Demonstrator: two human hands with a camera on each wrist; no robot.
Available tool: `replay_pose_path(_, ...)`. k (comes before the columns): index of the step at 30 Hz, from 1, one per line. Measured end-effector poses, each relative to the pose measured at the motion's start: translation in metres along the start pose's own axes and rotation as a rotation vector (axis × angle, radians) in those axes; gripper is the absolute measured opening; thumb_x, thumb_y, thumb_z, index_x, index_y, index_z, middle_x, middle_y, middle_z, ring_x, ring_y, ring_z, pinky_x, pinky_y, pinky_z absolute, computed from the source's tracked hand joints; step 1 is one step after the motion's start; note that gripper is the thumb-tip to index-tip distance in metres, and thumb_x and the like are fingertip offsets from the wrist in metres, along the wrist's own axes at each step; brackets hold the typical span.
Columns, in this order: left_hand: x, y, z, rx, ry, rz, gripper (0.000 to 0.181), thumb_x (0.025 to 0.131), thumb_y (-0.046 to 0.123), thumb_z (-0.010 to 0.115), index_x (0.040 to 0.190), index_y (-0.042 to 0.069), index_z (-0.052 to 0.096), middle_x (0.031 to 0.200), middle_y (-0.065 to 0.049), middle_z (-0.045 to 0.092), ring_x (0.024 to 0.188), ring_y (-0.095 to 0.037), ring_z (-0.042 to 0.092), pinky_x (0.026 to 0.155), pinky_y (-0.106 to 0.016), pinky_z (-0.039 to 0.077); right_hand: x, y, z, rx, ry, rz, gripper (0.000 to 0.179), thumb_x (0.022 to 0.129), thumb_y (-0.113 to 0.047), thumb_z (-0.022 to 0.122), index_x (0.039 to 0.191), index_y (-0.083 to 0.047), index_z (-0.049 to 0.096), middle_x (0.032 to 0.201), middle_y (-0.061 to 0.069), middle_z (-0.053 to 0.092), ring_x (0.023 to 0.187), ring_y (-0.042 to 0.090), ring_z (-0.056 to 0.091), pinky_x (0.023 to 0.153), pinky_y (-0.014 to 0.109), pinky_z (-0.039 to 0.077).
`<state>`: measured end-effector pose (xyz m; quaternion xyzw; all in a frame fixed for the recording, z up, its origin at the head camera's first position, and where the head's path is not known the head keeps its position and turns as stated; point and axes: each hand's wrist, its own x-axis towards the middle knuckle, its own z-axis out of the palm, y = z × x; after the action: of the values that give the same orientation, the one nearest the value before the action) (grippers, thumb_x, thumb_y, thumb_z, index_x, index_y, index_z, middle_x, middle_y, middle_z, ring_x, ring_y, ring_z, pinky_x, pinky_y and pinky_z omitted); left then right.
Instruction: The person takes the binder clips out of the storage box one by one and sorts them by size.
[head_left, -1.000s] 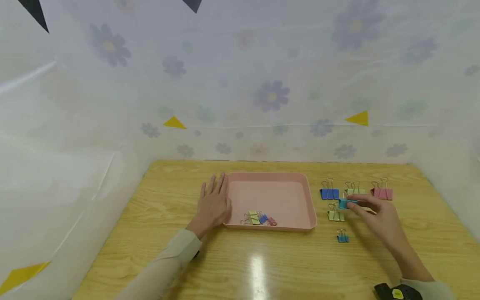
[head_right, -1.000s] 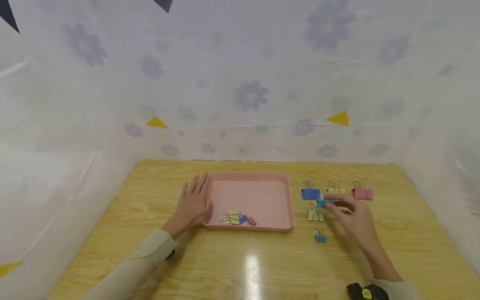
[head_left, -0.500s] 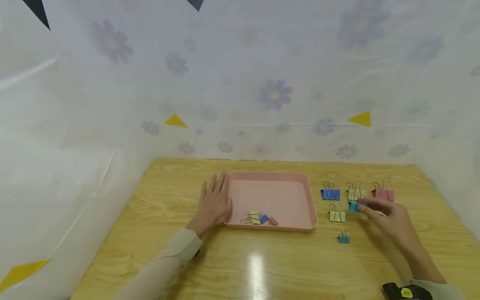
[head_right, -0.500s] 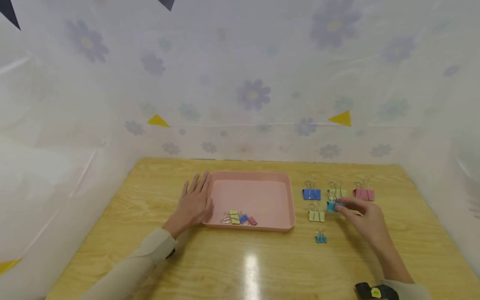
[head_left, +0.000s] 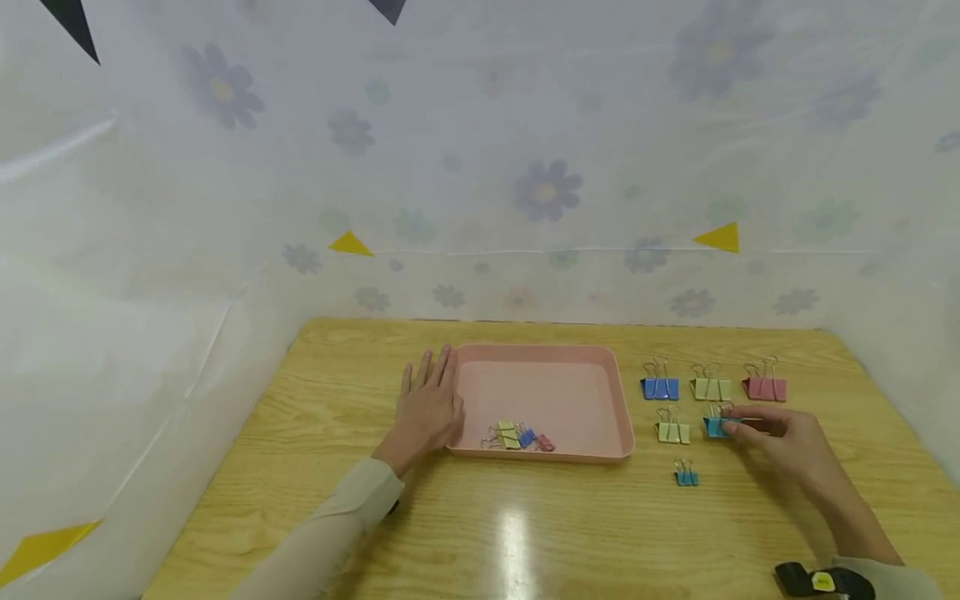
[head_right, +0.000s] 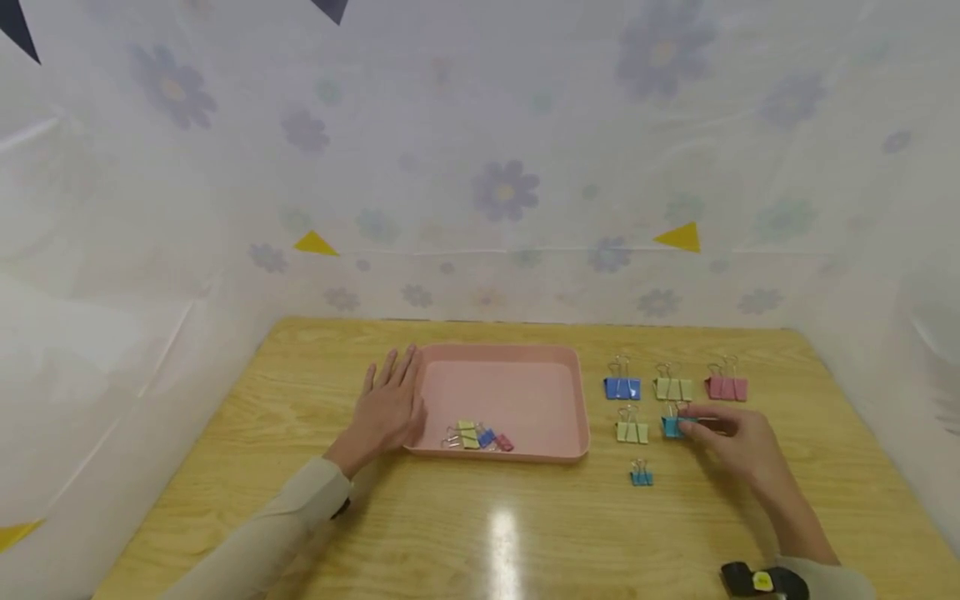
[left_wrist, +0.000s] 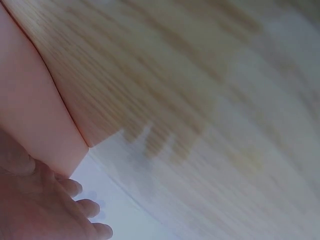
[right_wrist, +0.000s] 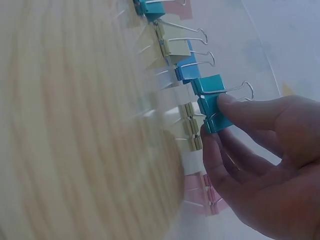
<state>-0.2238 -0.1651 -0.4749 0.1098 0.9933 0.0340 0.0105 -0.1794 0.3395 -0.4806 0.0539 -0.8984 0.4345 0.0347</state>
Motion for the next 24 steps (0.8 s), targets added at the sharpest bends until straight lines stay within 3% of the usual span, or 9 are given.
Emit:
replay_pose_path(9, -0.0004, 0.0008, -0.0015, -0.002, 0.005, -0.010, 0.064, 0.109, 0.030, 0.027, 0.166, 0.008, 0.008, 0.172, -0.008, 0.009, 0.157, -0.034, 0.007, 0.124, -0.058, 0.007, -0.0008, 0.0088, -0.0018, -0.032, -0.023, 0.039, 0.033, 0.096, -0.023, 0.075, 0.115, 0.004, 0.076, 0.099, -0.009, 0.077, 0.087, -0.014, 0.060, 0.072, 0.006, 0.045)
replay_pose_path(19, -0.0003, 0.0018, -0.0035, -0.006, 0.004, -0.003, 0.064, 0.109, 0.029, 0.028, 0.166, 0.007, 0.009, 0.172, -0.009, 0.010, 0.157, -0.035, 0.009, 0.124, -0.058, 0.008, -0.0006, 0.0105, -0.0036, -0.040, -0.031, 0.052, 0.029, 0.097, -0.023, 0.074, 0.112, 0.002, 0.077, 0.098, -0.010, 0.075, 0.087, -0.014, 0.058, 0.071, 0.010, 0.048)
replay_pose_path(24, -0.0010, 0.0015, -0.0038, -0.009, -0.001, 0.000, 0.064, 0.109, 0.028, 0.028, 0.166, 0.006, 0.009, 0.172, -0.009, 0.010, 0.157, -0.036, 0.009, 0.123, -0.059, 0.008, 0.0008, 0.0108, -0.0020, -0.047, -0.030, 0.048, 0.029, 0.096, -0.022, 0.075, 0.112, 0.003, 0.077, 0.099, -0.005, 0.076, 0.087, -0.016, 0.058, 0.070, 0.010, 0.050)
